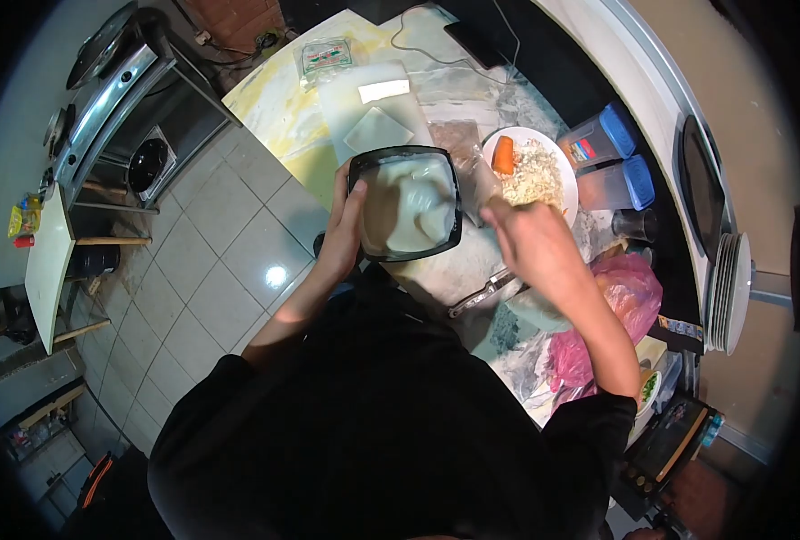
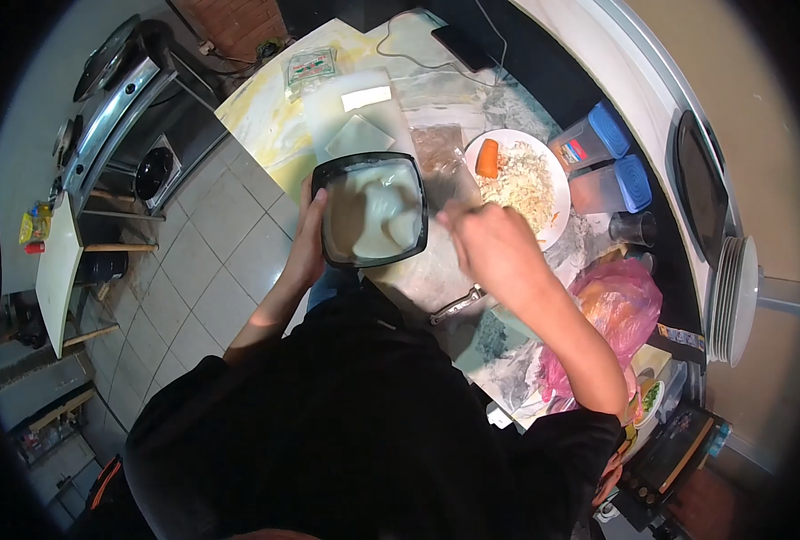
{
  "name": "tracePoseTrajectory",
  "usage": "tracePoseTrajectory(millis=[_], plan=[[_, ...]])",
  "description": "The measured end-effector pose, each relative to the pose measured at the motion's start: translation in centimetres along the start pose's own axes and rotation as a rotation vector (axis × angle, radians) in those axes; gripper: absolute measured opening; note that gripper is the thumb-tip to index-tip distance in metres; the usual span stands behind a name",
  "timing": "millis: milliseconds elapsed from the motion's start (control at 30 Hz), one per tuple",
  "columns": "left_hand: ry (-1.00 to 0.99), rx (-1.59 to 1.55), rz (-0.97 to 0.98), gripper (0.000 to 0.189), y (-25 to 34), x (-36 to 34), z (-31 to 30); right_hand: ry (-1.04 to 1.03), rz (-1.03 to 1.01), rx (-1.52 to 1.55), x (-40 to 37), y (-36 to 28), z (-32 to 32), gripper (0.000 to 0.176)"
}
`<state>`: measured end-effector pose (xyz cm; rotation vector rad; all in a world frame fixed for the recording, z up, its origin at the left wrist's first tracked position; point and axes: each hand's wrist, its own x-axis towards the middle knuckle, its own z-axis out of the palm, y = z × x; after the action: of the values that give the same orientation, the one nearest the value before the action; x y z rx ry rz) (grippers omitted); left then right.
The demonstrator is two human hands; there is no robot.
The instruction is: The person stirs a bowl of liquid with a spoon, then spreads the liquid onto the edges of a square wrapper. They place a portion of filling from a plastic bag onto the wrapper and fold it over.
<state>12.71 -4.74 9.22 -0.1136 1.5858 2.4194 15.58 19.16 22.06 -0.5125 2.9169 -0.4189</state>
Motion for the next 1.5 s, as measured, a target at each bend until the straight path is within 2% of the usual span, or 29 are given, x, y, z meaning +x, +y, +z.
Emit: tracePoseTrajectory(millis=[33, 100, 200, 233, 300, 367, 400, 467, 533, 600, 633, 700, 733, 833, 933, 1000, 1033, 1100, 1167, 1267, 1300, 1433, 1500], plan=[[0.001, 0.000, 0.000, 0.060, -0.1, 0.0, -0.1, 0.028, 0.077, -0.109, 0.3, 0.2, 0.2, 0.021], [0.012, 0.212, 0.061, 0.061, -0.4, 0.2, -0.6, 0.014, 0.033, -0.156, -0.1, 0.4, 0.6, 0.016], [0.003, 0.146, 0.060, 0.062, -1.3, 0.8, -1.2, -0.021, -0.022, -0.205, -0.6, -0.5, 0.2, 0.011], [-0.002, 0.146, 0.057, 0.062, -0.9, 0.5, -0.9, -0.042, -0.029, -0.130, -0.2, -0.7, -0.1, 0.012], [0.031, 0.007, -0.056, 0.064, 0.2, -0.2, -0.1, -0.061, -0.033, -0.056, 0.3, -0.5, -0.2, 0.013], [0.025, 0.030, -0.015, 0.065, 0.3, 0.0, -0.1, 0.094, -0.007, -0.259, 0.9, -0.3, 0.0, 0.015], [0.022, 0.052, 0.029, 0.065, 0.4, 0.2, -0.2, 0.095, -0.013, -0.258, 0.8, -0.3, -0.1, 0.015], [0.025, 0.082, 0.047, 0.065, 0.4, 0.5, -0.6, -0.053, -0.032, -0.279, -0.1, -0.5, -0.5, 0.015], [0.021, 0.113, 0.058, 0.064, 0.3, 0.5, -0.6, -0.125, -0.046, -0.243, -0.3, -0.8, -0.9, 0.011], [0.006, 0.031, 0.024, 0.063, 0.4, 0.4, -0.3, -0.033, -0.092, 0.076, 0.3, -0.5, -0.8, 0.015], [0.000, 0.034, 0.021, 0.063, 0.5, 0.4, -0.1, -0.031, -0.086, 0.077, 0.6, -0.2, -0.6, 0.015], [0.002, 0.117, 0.064, 0.061, 0.7, 0.4, 0.2, 0.068, 0.102, -0.072, 1.1, 0.2, -0.1, 0.013], [0.009, 0.116, 0.069, 0.061, 0.4, 0.7, 0.0, 0.068, 0.094, -0.073, 1.0, 0.2, 0.0, 0.013], [0.051, 0.140, 0.086, 0.060, -0.3, 1.4, -0.3, -0.032, -0.029, 0.121, 0.4, 0.3, 0.0, 0.018], [0.051, 0.098, 0.056, 0.061, 0.0, 1.7, 0.1, 0.020, 0.104, 0.267, 1.6, 0.5, -0.2, 0.019], [0.038, 0.244, 0.213, 0.060, -0.2, 2.5, 0.1, 0.070, 0.138, 0.176, 1.9, 1.2, 0.4, 0.020], [0.038, 0.244, 0.229, 0.060, -0.6, 3.1, -0.1, 0.116, 0.170, 0.084, 2.3, 1.4, 0.4, 0.020], [0.090, 0.269, 0.290, 0.058, -1.0, 4.2, 0.0, 0.126, 0.092, 0.118, 2.2, 0.6, 0.0, 0.021], [0.091, 0.210, 0.284, 0.057, -0.2, 4.4, 0.5, 0.146, -0.017, 0.214, 2.7, -0.3, -0.4, 0.021], [0.093, 0.145, 0.278, 0.055, 1.0, 5.0, 1.2, 0.251, 0.062, 0.160, 4.1, 0.3, -0.1, 0.025], [0.103, 0.134, 0.286, 0.054, 1.3, 5.2, 1.2, 0.270, 0.096, 0.043, 4.1, 0.4, -0.3, 0.024], [0.131, 0.161, 0.368, 0.053, 2.0, 6.0, 0.9, 0.136, 0.078, 0.055, 2.0, -0.8, -0.3, 0.025], [0.098, 0.131, 0.342, 0.052, 1.9, 5.7, 1.1, 0.150, 0.066, 0.149, 2.5, -0.3, -0.1, 0.027]])
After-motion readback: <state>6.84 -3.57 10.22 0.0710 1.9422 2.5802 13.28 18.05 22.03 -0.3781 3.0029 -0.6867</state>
